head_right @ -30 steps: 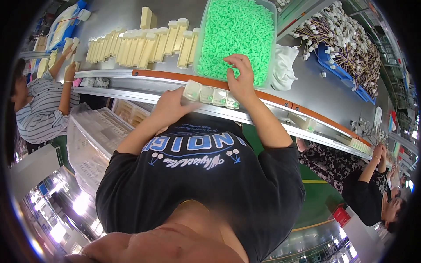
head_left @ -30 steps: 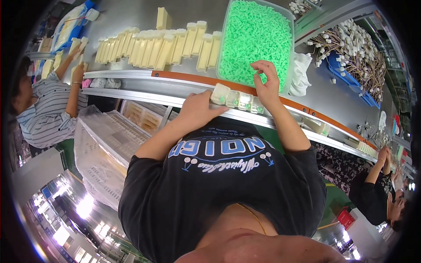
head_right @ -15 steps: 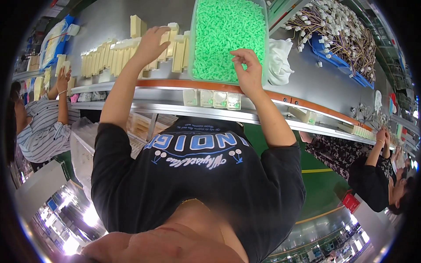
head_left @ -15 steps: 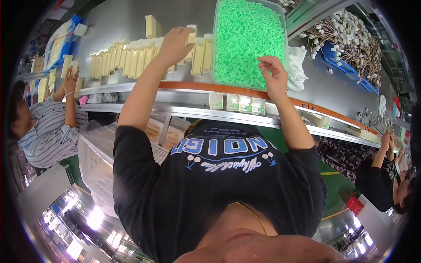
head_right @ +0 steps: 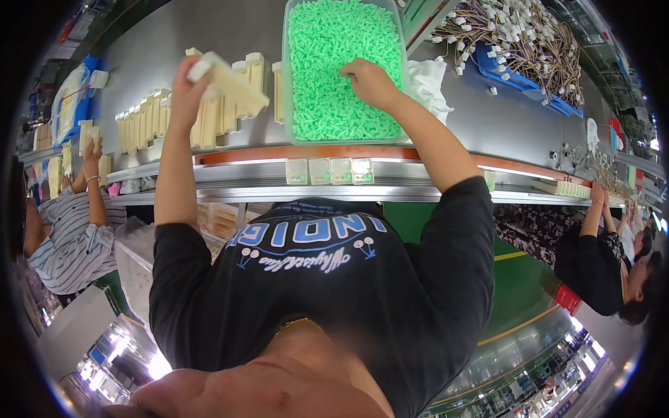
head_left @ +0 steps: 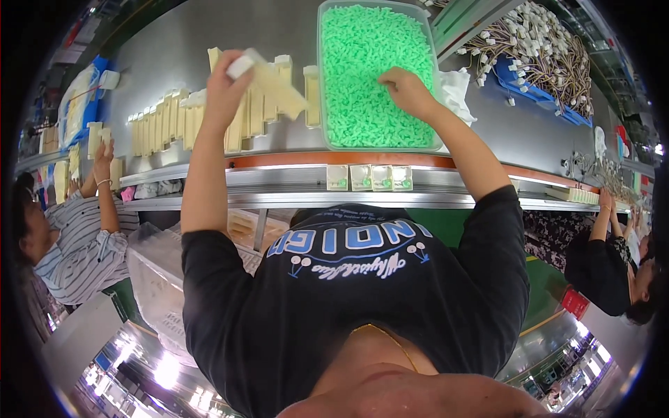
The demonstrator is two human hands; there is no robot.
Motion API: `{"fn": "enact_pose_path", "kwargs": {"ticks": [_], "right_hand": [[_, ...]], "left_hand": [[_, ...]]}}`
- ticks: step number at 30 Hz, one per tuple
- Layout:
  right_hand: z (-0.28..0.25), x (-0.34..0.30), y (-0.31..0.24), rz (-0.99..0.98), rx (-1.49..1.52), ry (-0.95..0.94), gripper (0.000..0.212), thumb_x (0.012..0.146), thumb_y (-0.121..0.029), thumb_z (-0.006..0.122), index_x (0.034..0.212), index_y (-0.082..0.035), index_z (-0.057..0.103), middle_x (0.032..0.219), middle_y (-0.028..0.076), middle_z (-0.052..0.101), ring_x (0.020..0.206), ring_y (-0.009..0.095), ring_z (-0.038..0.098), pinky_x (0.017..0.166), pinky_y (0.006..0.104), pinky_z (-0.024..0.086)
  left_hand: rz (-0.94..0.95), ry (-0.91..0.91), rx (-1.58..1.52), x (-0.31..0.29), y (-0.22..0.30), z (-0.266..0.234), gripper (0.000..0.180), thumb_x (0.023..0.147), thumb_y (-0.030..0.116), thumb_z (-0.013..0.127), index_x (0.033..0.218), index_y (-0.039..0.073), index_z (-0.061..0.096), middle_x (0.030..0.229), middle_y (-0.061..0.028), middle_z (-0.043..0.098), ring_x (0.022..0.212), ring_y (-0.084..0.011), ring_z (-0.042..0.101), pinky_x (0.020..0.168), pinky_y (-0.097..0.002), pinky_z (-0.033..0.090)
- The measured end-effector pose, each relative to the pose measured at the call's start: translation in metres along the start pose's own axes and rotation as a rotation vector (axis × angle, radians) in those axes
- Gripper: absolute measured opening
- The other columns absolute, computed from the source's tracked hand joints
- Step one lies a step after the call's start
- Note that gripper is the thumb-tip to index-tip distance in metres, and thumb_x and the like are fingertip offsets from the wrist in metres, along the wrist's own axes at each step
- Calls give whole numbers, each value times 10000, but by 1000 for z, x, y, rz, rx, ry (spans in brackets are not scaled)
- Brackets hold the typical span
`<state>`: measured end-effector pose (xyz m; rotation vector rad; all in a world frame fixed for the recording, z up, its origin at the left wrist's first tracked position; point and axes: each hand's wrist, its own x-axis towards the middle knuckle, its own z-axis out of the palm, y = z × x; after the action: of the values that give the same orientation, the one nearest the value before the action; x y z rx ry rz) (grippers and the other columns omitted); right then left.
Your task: The person assembles green plastic pieces into cream-colored plastic housings by hand, taking the pieces from a plastic bin and inserting them into the housings on an assembly line.
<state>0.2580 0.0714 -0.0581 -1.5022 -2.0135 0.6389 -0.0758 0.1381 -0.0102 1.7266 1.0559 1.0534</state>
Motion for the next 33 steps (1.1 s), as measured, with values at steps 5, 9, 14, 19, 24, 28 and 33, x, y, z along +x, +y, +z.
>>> {"fn": "enact_pose_path", "kwargs": {"ticks": [5, 9, 14, 19, 24, 28, 33], "right_hand": [[22, 6, 1, -186, -475, -158, 131, 696, -19, 506, 801, -43, 580, 832, 126, 561, 819, 288, 550, 692, 377, 463], [34, 11, -1, -274, -690, -323, 164, 681, -8, 479, 817, -45, 563, 829, 139, 545, 822, 288, 539, 679, 391, 459], [39, 16, -10, -181, -697, -397, 117, 680, -33, 500, 771, -27, 572, 789, 150, 575, 762, 307, 579, 637, 397, 481], [38, 12, -18, -143, -628, -312, 118, 679, -38, 495, 773, -26, 567, 765, 173, 584, 727, 316, 584, 628, 408, 478], [32, 11, -24, 6, -449, -336, 131, 667, -49, 494, 763, -11, 574, 743, 197, 586, 716, 328, 573, 657, 409, 464], [36, 17, -7, 48, -206, -329, 127, 662, -65, 492, 705, -25, 604, 715, 176, 591, 699, 323, 566, 655, 399, 453], [37, 21, -6, 76, -150, -303, 125, 656, -61, 487, 669, -39, 610, 715, 171, 591, 693, 332, 562, 648, 395, 452]], "left_hand": [[-277, 306, -779, -46, 60, 24, 219, 823, 107, 495, 1031, 53, 452, 865, -108, 559, 659, -199, 567, 604, -292, 485], [-433, 186, -954, -63, 52, 59, 226, 850, 175, 480, 1046, 71, 436, 828, -112, 561, 625, -189, 553, 529, -285, 472], [-540, -65, -870, -79, 60, 83, 310, 863, 318, 463, 1020, 51, 451, 787, -110, 573, 558, -141, 538, 471, -242, 452], [-809, -157, -919, -90, 46, 85, 364, 845, 381, 477, 947, 33, 500, 758, -106, 580, 568, -150, 554, 482, -247, 461], [-938, -62, -1079, -91, 56, 87, 366, 838, 383, 488, 880, 21, 529, 742, -117, 576, 587, -183, 563, 516, -277, 477], [-892, -125, -1352, -89, 48, 92, 323, 845, 334, 488, 864, 14, 524, 716, -120, 561, 621, -197, 562, 548, -298, 479], [-746, -222, -1299, -95, 49, 98, 263, 880, 282, 428, 915, 28, 491, 744, -90, 552, 637, -198, 546, 576, -304, 458]]}}
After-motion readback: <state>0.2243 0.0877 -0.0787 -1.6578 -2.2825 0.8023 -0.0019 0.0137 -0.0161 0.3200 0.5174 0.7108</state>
